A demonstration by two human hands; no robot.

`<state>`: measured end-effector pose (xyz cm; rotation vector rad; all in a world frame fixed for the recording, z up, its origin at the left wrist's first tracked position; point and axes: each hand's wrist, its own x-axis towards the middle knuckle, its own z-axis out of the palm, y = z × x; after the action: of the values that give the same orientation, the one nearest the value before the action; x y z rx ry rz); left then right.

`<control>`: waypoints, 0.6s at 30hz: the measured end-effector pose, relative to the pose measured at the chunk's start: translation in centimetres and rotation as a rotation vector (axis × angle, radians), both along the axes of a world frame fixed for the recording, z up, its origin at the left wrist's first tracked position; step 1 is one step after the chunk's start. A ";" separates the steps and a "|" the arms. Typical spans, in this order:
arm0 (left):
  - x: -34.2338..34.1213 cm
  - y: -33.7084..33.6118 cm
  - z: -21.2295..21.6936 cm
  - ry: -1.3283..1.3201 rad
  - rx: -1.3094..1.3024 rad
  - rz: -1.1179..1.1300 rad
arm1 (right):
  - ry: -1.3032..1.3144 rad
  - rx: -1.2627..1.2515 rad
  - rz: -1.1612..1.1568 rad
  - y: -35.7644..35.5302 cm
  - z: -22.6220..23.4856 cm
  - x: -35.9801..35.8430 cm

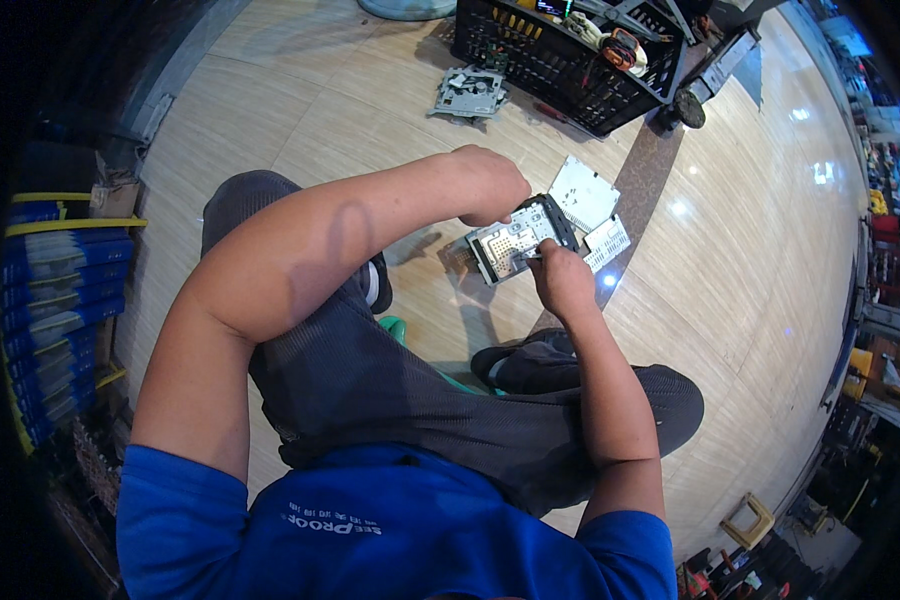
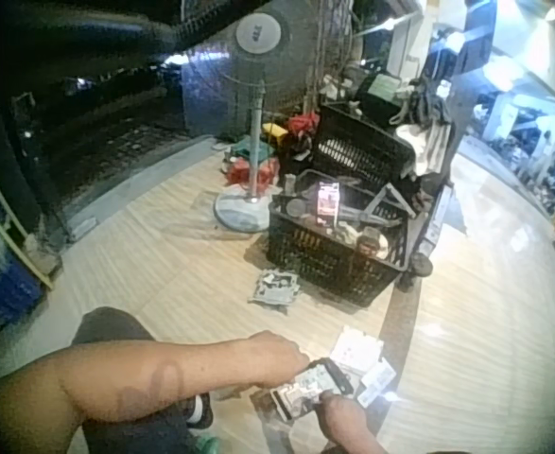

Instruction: The person disassembles an electronic device by unscrewing components with a screwdriver and prying off metal panels by hand.

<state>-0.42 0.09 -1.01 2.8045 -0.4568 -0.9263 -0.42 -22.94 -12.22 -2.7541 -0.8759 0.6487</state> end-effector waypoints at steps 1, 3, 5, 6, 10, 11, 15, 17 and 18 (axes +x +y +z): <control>0.0 0.0 -0.1 0.001 0.003 -0.006 | -0.005 0.004 0.001 0.0 -0.1 0.0; 0.1 0.0 -0.1 0.003 0.005 -0.006 | -0.013 0.002 -0.001 0.0 -0.1 0.0; 0.1 0.0 -0.2 0.004 0.005 -0.007 | -0.013 0.003 -0.002 0.1 -0.1 0.0; 0.0 0.0 -0.2 0.003 0.002 -0.005 | -0.009 -0.008 -0.008 0.1 -0.1 0.1; 0.0 0.0 -0.2 0.005 0.001 -0.008 | -0.010 0.005 -0.011 0.0 0.0 0.0; 0.0 0.0 -0.2 0.002 -0.001 -0.002 | -0.007 0.003 -0.014 0.0 0.0 0.0; 0.0 0.0 0.0 0.001 0.000 0.006 | -0.010 -0.009 -0.008 -0.1 -0.1 0.2; -0.1 -0.1 0.1 0.002 -0.001 0.008 | -0.007 -0.009 0.009 -0.2 -0.2 0.3; -0.1 0.0 0.1 0.002 -0.003 0.007 | -0.002 -0.015 0.014 -0.2 -0.2 0.3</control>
<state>-0.48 0.04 -0.87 2.8005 -0.4470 -0.9262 -0.13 -23.18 -12.41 -2.7648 -0.8954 0.6572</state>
